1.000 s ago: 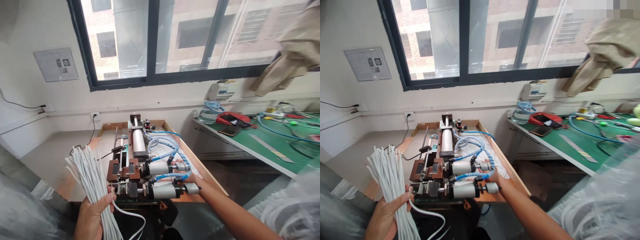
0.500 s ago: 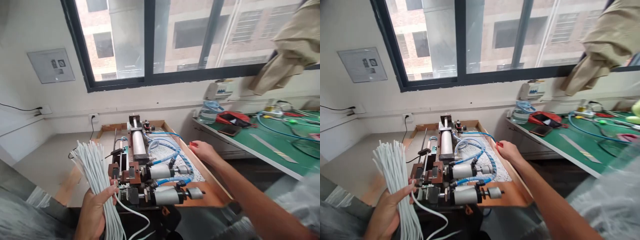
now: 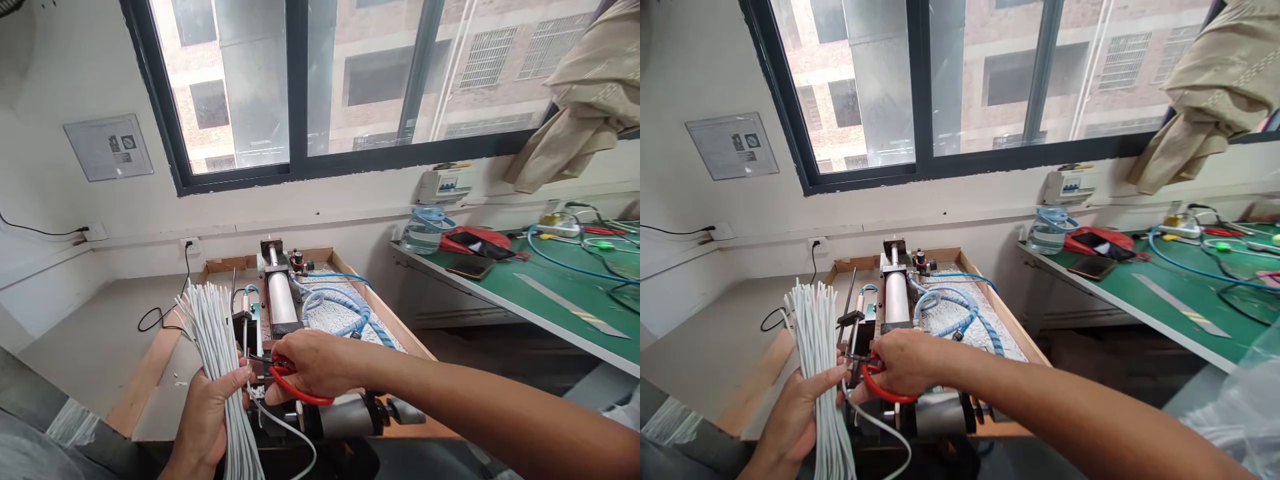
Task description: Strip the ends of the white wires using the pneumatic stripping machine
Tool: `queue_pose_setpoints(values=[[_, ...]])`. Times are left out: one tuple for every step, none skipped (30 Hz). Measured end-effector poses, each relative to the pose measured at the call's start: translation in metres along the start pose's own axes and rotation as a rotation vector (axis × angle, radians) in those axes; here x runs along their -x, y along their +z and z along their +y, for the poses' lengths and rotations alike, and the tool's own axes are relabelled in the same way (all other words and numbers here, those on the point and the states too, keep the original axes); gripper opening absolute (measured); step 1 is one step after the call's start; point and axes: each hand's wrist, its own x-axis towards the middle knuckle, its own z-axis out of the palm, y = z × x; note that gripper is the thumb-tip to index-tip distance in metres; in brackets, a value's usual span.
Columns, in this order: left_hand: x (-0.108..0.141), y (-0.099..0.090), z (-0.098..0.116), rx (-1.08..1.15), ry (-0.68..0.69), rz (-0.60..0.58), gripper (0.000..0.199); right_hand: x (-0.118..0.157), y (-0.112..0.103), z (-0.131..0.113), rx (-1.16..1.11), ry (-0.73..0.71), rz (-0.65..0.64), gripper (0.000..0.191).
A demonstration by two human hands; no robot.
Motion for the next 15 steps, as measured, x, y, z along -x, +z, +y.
queue_pose_setpoints(values=[[0.000, 0.000, 0.000, 0.002, 0.001, -0.013, 0.028, -0.002, 0.000, 0.001, -0.006, 0.010, -0.005, 0.054], [-0.001, 0.000, 0.000, -0.001, 0.004, -0.024, 0.027, -0.003, 0.000, 0.001, -0.019, 0.021, -0.009, 0.053], [-0.002, 0.000, 0.000, -0.008, 0.007, -0.032, 0.025, -0.005, 0.001, 0.001, -0.036, 0.031, -0.012, 0.052], [-0.003, -0.001, 0.000, -0.015, 0.009, -0.036, 0.024, -0.005, 0.001, 0.001, -0.052, 0.041, -0.011, 0.051], [-0.004, -0.001, -0.001, -0.020, 0.007, -0.040, 0.023, -0.006, 0.001, 0.000, -0.065, 0.047, -0.010, 0.049], [-0.005, -0.002, -0.001, -0.022, 0.004, -0.045, 0.022, -0.007, 0.001, 0.000, -0.074, 0.052, -0.009, 0.047], [-0.006, -0.003, -0.002, -0.020, 0.000, -0.052, 0.022, -0.007, 0.001, 0.000, -0.078, 0.057, -0.009, 0.044], [-0.008, -0.004, -0.003, -0.017, -0.006, -0.059, 0.022, -0.008, 0.002, 0.000, -0.079, 0.065, -0.009, 0.041], [-0.009, -0.005, -0.004, -0.013, -0.010, -0.065, 0.023, -0.009, 0.003, 0.000, -0.079, 0.071, -0.006, 0.038], [-0.009, -0.005, -0.004, -0.013, -0.013, -0.067, 0.023, -0.010, 0.004, 0.001, -0.079, 0.074, 0.001, 0.036], [-0.010, -0.006, -0.004, -0.014, -0.014, -0.065, 0.023, -0.011, 0.006, 0.002, -0.082, 0.071, 0.011, 0.033], [-0.011, -0.006, -0.005, -0.017, -0.014, -0.059, 0.024, -0.012, 0.008, 0.003, -0.088, 0.067, 0.023, 0.030], [-0.011, -0.006, -0.005, -0.021, -0.017, -0.050, 0.024, -0.013, 0.010, 0.004, -0.102, 0.063, 0.035, 0.028], [-0.011, -0.006, -0.004, -0.025, -0.021, -0.043, 0.024, -0.014, 0.011, 0.005, -0.126, 0.060, 0.044, 0.028], [-0.011, -0.005, -0.004, -0.028, -0.023, -0.034, 0.024, -0.015, 0.012, 0.006, -0.155, 0.061, 0.059, 0.027]])
